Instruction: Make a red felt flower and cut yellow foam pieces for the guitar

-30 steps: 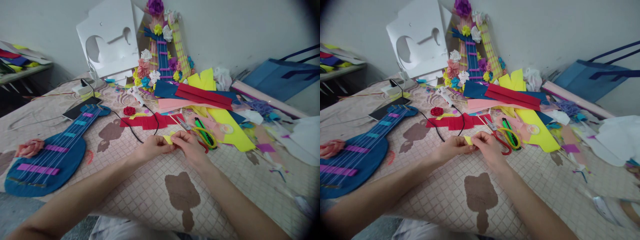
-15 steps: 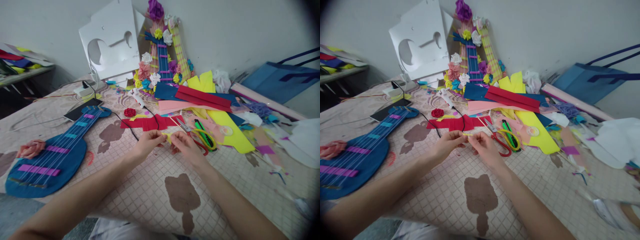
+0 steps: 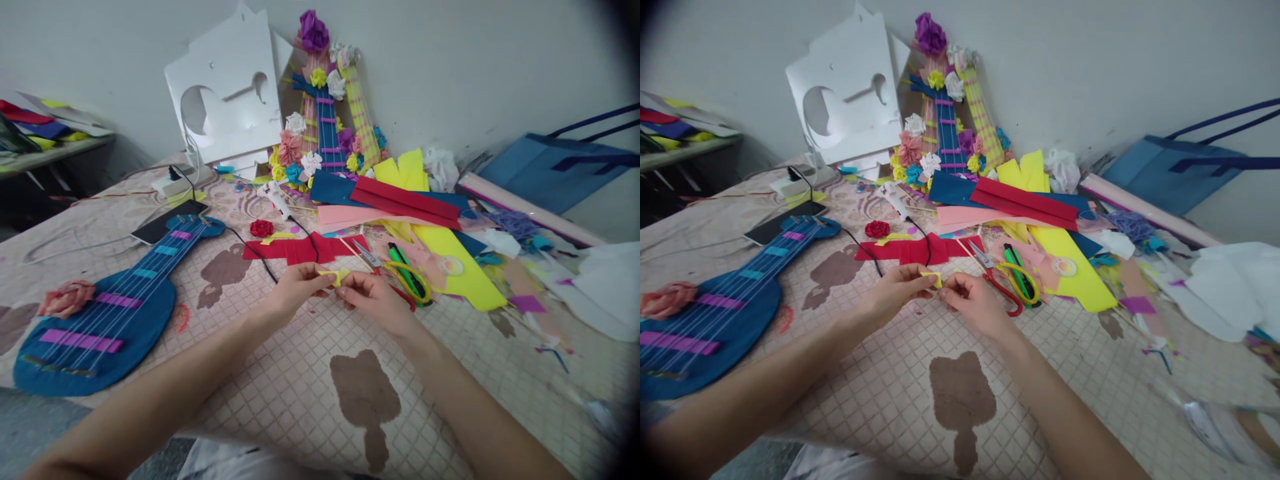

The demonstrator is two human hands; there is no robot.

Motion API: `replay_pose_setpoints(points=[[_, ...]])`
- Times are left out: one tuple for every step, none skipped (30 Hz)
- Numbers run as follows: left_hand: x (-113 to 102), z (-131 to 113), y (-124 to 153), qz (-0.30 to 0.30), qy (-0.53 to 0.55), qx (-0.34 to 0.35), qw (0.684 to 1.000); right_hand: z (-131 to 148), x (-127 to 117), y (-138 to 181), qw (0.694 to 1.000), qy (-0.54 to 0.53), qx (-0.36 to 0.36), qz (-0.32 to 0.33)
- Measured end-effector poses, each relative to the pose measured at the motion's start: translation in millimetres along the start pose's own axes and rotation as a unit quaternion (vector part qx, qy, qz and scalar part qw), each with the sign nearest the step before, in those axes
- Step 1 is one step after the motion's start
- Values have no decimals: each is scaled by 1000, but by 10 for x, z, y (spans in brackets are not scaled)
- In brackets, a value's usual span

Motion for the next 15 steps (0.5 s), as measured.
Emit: replay_pose_setpoints(points=[[-1, -7, 4, -2, 2, 0, 1000, 9, -20, -1, 1000, 8, 0, 4], [-1, -14, 8, -3, 3, 1, 1000, 21, -36, -3, 1000, 15, -1, 4], [1, -19, 12, -2, 2, 3, 1000, 33, -48, -6, 1000, 21, -6, -1], [3, -22, 14, 0, 1, 5, 1000, 46, -54, -10, 1000, 25, -13, -10], [7, -22, 16, 3, 2, 6, 1000, 57, -54, -14, 999, 26, -22, -23], [10, -19, 18, 6, 3, 6, 1000, 63, -49, -17, 999, 26, -30, -36], [14, -16, 19, 10, 4, 6, 1000, 64, -41, -19, 998, 24, -35, -49], [17, -13, 21, 12, 5, 7, 1000, 60, -32, -20, 997, 20, -36, -60], [20, -11, 22, 13, 3, 9, 1000, 53, -23, -21, 997, 16, -36, -67], [22, -11, 23, 14, 0, 11, 1000, 46, -15, -20, 997, 12, -35, -72], [24, -11, 24, 15, -6, 14, 1000, 40, -11, -20, 996, 11, -34, -76], [26, -12, 24, 16, -11, 16, 1000, 36, -9, -18, 996, 10, -34, -78], [27, -12, 23, 17, -15, 18, 1000, 35, -8, -17, 996, 11, -35, -76], [28, -10, 22, 19, -17, 17, 1000, 35, -9, -16, 996, 12, -35, -76], [28, -8, 19, 19, -17, 17, 1000, 35, -11, -14, 996, 15, -34, -76]])
Point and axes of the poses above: each hand's wrist, its own y-axis away from the middle knuckle, its own x-axis out of the palm, z = x × y, the point moved 3 cm from there along -y, towards the middle knuckle, and after that the axes turned 8 degrees about -x, right-handed, at the moved point
